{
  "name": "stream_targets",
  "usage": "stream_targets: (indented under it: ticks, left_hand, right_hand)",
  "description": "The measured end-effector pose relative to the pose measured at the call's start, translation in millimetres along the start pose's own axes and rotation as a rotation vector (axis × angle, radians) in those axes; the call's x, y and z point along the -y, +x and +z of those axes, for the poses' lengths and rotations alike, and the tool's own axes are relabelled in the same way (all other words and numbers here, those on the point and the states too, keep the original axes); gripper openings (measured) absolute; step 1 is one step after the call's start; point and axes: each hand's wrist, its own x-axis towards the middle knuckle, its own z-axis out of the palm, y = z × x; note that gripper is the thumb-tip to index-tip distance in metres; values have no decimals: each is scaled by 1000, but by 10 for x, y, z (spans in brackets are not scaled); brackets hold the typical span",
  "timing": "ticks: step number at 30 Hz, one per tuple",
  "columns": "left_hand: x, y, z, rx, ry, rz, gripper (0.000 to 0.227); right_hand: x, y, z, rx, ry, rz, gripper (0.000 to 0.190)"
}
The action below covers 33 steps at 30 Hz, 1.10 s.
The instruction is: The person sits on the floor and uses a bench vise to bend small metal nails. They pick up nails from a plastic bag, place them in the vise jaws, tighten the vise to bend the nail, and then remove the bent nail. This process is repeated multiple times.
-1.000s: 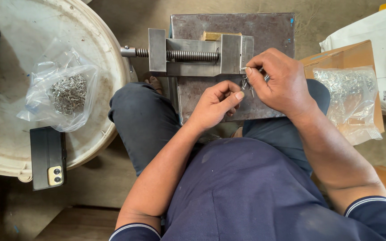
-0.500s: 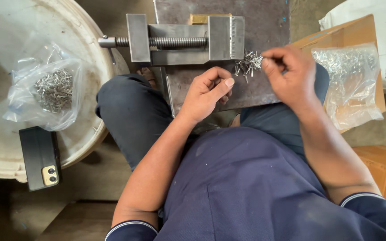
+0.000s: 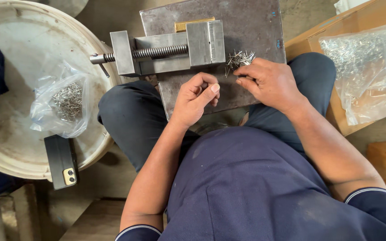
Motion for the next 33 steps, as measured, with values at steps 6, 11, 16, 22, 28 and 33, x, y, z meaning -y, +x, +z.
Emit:
stream_targets:
  ticks: [6, 11, 16, 22, 28, 33]
  left_hand:
    - [-5, 47, 38, -26, 26, -28, 16]
    - [22, 61, 78, -38, 94, -19, 14]
    - [-22, 59, 212, -65, 215, -22, 19]
    - [-183, 39, 269, 13, 624, 109, 23]
    - [-139, 24, 176, 49, 399, 2, 21]
    - [-130, -8, 84, 133, 219, 2, 22]
  right_hand:
    - [-50, -14, -57, -29, 100, 37, 14]
    - [-69, -64, -18, -92, 86, 50, 12]
    - [5, -76, 5, -80, 270, 158, 11]
    - [113, -45, 181, -154, 734, 164, 11]
    - [115, -30, 398, -28, 1298, 384, 11]
    - [76, -73, 397, 38, 1364, 412, 9]
